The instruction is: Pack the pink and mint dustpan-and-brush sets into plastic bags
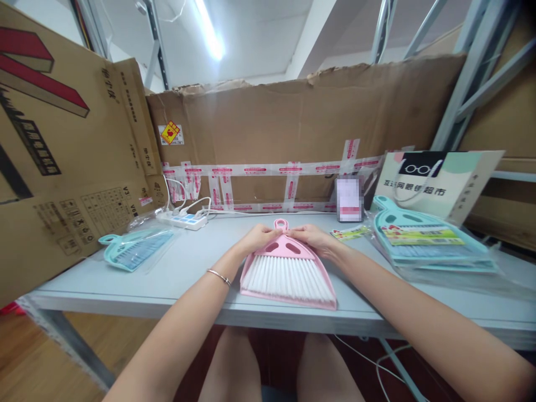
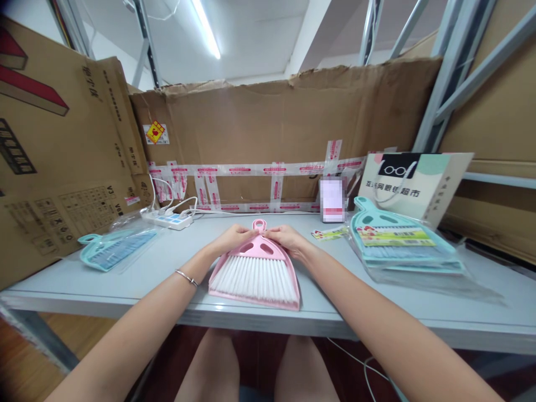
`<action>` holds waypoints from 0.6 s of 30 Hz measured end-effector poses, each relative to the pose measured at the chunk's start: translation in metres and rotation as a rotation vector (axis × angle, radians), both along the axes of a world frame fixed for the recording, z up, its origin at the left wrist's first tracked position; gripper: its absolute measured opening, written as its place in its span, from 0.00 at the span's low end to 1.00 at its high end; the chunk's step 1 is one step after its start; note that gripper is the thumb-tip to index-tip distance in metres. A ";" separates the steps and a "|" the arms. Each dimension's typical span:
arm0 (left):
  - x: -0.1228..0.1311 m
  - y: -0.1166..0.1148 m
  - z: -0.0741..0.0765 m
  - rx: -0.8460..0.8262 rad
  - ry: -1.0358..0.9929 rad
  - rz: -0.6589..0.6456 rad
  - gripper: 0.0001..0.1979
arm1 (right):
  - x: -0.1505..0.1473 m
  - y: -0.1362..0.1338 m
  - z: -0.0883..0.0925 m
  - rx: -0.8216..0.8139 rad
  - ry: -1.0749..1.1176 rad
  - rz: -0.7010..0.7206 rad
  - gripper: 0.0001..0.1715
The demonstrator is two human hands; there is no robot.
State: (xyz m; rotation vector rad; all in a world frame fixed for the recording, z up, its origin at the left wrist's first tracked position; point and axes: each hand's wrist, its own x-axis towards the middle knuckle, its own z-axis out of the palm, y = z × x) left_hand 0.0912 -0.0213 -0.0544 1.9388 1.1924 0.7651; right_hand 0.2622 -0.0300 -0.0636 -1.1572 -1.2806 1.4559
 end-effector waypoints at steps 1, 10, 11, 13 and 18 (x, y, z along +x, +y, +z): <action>0.000 0.001 0.000 -0.007 -0.005 -0.002 0.25 | 0.000 0.000 0.000 0.010 -0.013 -0.005 0.04; -0.011 -0.003 0.009 -0.096 -0.094 -0.167 0.19 | 0.003 0.003 0.007 0.260 -0.338 -0.116 0.15; -0.013 -0.003 0.010 -0.083 -0.107 -0.166 0.18 | 0.006 0.004 0.009 0.294 -0.414 -0.130 0.16; -0.015 -0.002 0.012 -0.036 -0.137 -0.133 0.17 | 0.017 0.009 0.013 0.350 -0.600 -0.176 0.19; -0.021 0.007 0.013 0.102 -0.214 0.028 0.17 | 0.053 0.017 0.001 0.337 -1.193 -0.328 0.26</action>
